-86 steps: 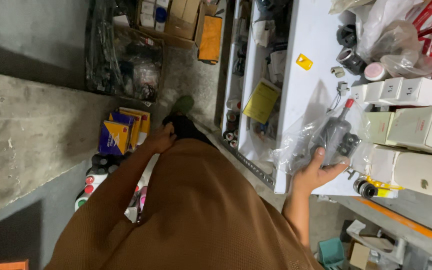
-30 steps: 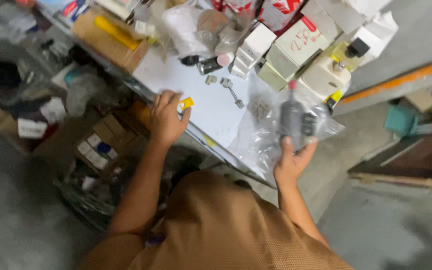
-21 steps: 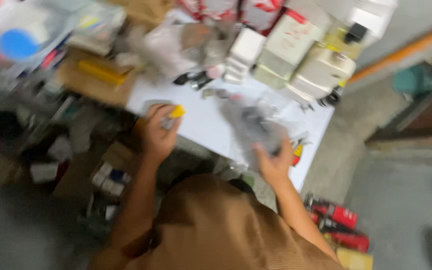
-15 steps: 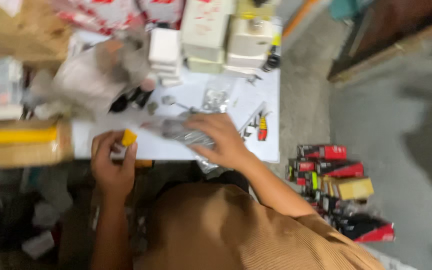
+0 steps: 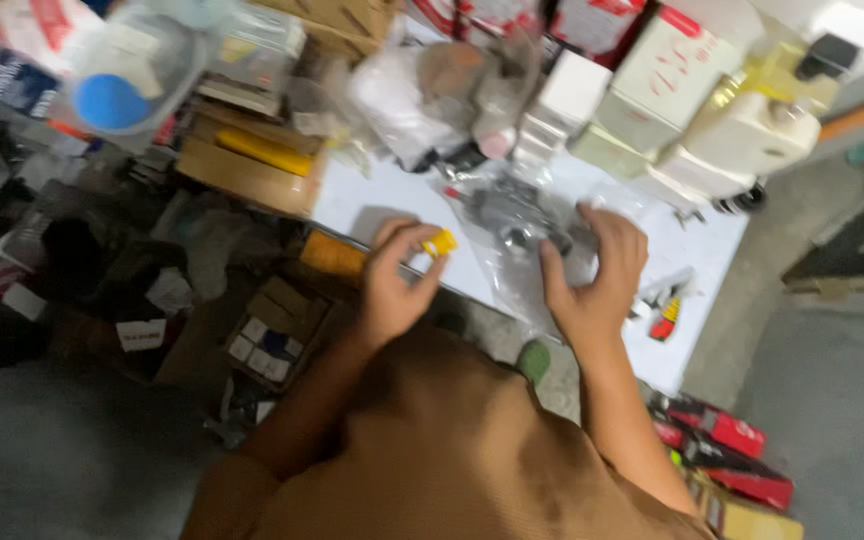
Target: The person handles small hardware parts and boxes on a cluttered workbench. They pick up small components, place them into a clear plastic ziplock bag, and arrange white boxes and a yellow box on the table.
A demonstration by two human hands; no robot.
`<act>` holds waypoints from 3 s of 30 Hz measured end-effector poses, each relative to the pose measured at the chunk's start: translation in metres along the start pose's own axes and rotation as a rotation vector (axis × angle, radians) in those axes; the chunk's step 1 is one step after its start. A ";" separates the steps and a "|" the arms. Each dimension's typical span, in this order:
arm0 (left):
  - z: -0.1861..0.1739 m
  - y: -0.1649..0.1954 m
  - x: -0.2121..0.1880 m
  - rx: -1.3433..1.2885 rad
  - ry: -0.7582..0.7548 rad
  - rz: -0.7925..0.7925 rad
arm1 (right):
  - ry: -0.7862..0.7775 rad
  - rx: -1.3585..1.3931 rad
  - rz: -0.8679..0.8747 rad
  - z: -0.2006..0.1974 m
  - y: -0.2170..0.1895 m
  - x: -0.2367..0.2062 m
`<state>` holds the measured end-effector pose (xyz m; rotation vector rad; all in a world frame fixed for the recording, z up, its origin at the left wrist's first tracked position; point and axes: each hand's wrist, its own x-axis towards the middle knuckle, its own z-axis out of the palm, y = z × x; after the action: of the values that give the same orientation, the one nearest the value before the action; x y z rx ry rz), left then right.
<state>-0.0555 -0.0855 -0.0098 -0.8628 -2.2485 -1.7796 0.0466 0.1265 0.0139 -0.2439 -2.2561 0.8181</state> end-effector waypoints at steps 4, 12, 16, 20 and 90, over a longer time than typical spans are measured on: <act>0.002 0.003 0.001 -0.107 -0.009 -0.064 | -0.210 0.082 -0.201 0.015 -0.031 0.008; -0.010 -0.011 -0.013 -0.282 -0.106 -0.237 | -0.254 0.321 -0.104 0.051 -0.061 0.007; -0.087 -0.023 0.025 -0.017 -0.079 -0.027 | -0.232 0.359 0.026 0.060 -0.067 0.000; -0.175 -0.041 0.072 0.980 -0.243 0.111 | -0.311 0.380 -0.003 0.065 -0.071 -0.004; -0.161 -0.028 0.060 0.778 -0.515 -0.007 | -0.551 0.323 -0.266 0.072 -0.074 0.014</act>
<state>-0.1563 -0.2185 0.0396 -1.1857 -2.8863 -0.5621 -0.0086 0.0394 0.0284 0.4787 -2.5216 1.1889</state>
